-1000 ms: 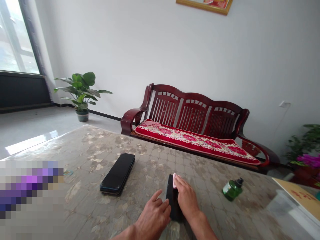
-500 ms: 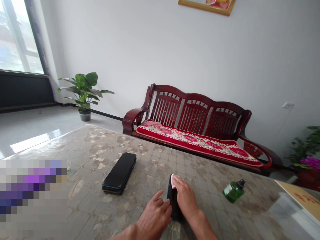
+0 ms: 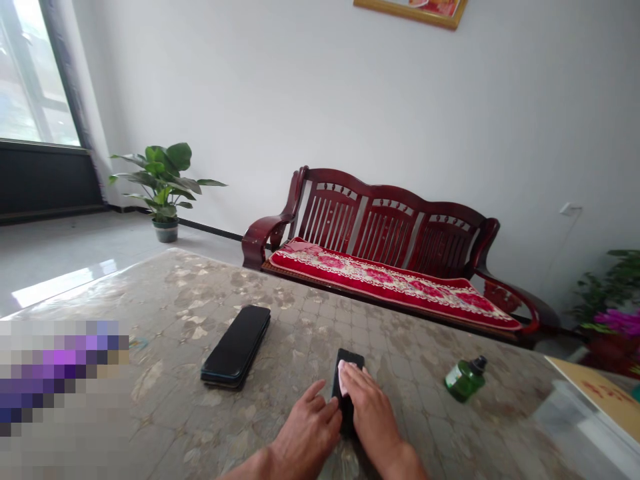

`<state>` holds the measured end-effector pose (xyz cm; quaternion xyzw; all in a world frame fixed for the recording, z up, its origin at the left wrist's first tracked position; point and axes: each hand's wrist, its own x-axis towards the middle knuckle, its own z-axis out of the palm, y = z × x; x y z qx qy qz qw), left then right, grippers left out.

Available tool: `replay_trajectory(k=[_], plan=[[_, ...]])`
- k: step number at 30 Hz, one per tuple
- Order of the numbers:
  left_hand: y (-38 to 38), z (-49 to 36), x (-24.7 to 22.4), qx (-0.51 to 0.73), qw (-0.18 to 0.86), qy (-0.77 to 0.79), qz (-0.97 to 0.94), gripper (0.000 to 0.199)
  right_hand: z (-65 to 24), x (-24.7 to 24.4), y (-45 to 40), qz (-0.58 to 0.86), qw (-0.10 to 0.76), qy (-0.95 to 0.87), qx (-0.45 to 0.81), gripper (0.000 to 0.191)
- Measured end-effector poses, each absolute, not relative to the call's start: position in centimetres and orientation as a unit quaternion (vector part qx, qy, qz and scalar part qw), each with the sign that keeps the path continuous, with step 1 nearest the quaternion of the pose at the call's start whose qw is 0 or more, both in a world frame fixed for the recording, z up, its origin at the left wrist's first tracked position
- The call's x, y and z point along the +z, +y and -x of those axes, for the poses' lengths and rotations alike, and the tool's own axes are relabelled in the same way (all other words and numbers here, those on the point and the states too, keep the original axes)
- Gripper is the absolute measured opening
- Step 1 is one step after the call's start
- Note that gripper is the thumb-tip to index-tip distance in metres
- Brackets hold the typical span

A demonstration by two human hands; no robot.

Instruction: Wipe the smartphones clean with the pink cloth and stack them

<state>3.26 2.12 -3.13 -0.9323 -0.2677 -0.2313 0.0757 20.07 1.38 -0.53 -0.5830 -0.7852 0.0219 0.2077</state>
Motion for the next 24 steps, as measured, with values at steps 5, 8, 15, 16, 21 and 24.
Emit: replay_trajectory(k=[5,8,15,16,21,24], plan=[[2.1,-3.0,-2.6,-0.207,0.070,-0.275,0.936,0.009,-19.0,0.4,4.2,0.613,0.215,-0.760,0.030,0.060],[2.1,-3.0,-2.8,-0.211,0.063,-0.275,0.936,0.008,-19.0,0.1,3.4,0.612,0.218,-0.760,0.024,0.058],[2.1,-3.4,-3.1,-0.221,0.090,-0.272,0.932,0.009,-20.2,-0.7,0.3,0.562,0.202,-0.802,0.026,0.060],[2.1,-3.3,-3.0,-0.218,0.087,-0.271,0.934,0.009,-20.4,-0.6,0.6,0.565,0.199,-0.800,0.024,0.058],[1.9,-2.8,-2.7,-0.205,0.063,-0.269,0.939,0.012,-20.5,0.3,3.7,0.618,0.210,-0.757,0.009,0.054],[2.0,-2.8,-2.8,-0.197,0.055,-0.273,0.940,0.011,-20.2,0.2,3.8,0.629,0.215,-0.747,0.010,0.057]])
